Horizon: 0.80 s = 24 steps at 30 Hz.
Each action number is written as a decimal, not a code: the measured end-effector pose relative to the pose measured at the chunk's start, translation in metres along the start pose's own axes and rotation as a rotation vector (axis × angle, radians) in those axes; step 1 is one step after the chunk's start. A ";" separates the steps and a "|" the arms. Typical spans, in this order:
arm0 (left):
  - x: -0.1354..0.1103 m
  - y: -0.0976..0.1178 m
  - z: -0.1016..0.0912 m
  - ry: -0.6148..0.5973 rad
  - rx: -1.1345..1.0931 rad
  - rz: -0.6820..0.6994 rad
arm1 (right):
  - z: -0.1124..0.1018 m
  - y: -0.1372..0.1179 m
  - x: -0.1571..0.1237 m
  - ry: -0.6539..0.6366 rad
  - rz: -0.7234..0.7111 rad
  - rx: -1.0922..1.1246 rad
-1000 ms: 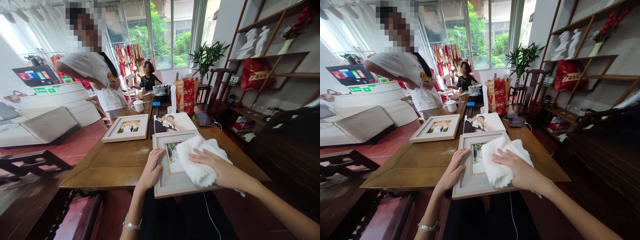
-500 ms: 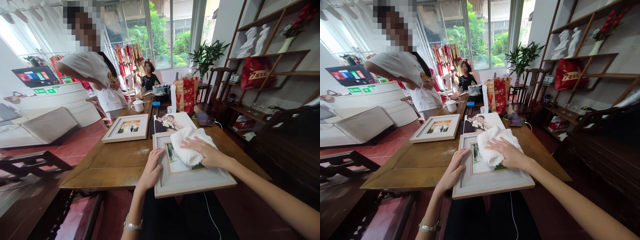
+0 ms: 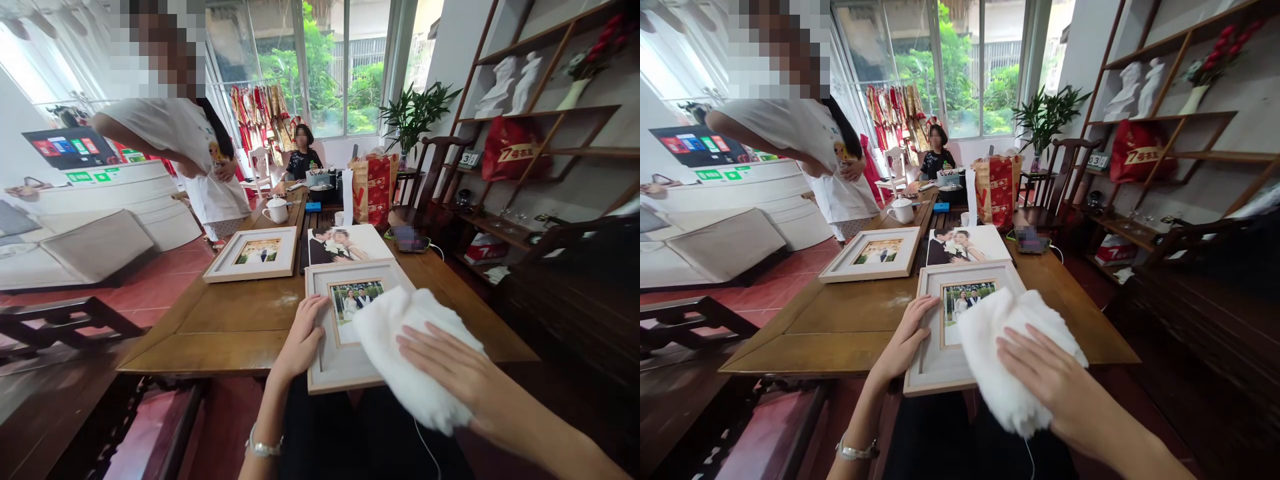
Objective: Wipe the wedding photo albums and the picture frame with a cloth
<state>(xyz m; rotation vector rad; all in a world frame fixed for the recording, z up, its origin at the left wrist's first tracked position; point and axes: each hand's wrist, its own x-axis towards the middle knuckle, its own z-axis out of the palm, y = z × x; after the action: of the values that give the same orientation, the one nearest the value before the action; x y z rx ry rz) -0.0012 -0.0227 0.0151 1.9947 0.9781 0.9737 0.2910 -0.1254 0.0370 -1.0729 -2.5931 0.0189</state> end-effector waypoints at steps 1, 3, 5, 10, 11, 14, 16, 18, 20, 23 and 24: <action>0.000 0.000 0.000 -0.002 0.001 -0.002 | 0.004 0.010 0.002 0.042 0.054 -0.076; 0.000 0.000 -0.001 -0.007 0.004 -0.008 | 0.009 0.032 0.009 0.076 0.163 -0.185; 0.000 0.000 -0.001 -0.011 0.008 -0.010 | 0.007 0.055 0.023 0.056 0.227 -0.223; 0.000 -0.002 -0.001 -0.017 0.016 -0.012 | 0.002 0.096 0.072 0.048 0.307 -0.204; 0.000 -0.001 -0.001 -0.020 0.018 -0.014 | 0.002 0.100 0.082 0.047 0.308 -0.193; 0.000 -0.001 -0.001 -0.024 0.024 -0.021 | 0.007 0.102 0.102 0.013 0.263 -0.144; 0.000 -0.001 -0.001 -0.022 0.025 -0.021 | 0.008 0.097 0.106 -0.033 0.205 -0.097; 0.000 -0.001 -0.001 -0.017 0.024 -0.013 | 0.008 0.087 0.102 -0.083 0.143 -0.024; 0.000 -0.001 -0.001 -0.012 0.023 -0.002 | 0.004 0.072 0.090 -0.131 0.091 0.074; 0.000 -0.001 -0.001 -0.009 0.021 0.004 | -0.007 0.043 0.063 -0.192 0.039 0.236; 0.000 -0.001 -0.001 -0.010 0.021 0.003 | -0.011 0.033 0.052 -0.195 0.034 0.286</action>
<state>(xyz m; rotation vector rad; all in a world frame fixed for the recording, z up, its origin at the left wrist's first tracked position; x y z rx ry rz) -0.0021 -0.0219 0.0142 2.0169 0.9847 0.9580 0.2830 -0.0675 0.0586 -1.0527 -2.6338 0.5098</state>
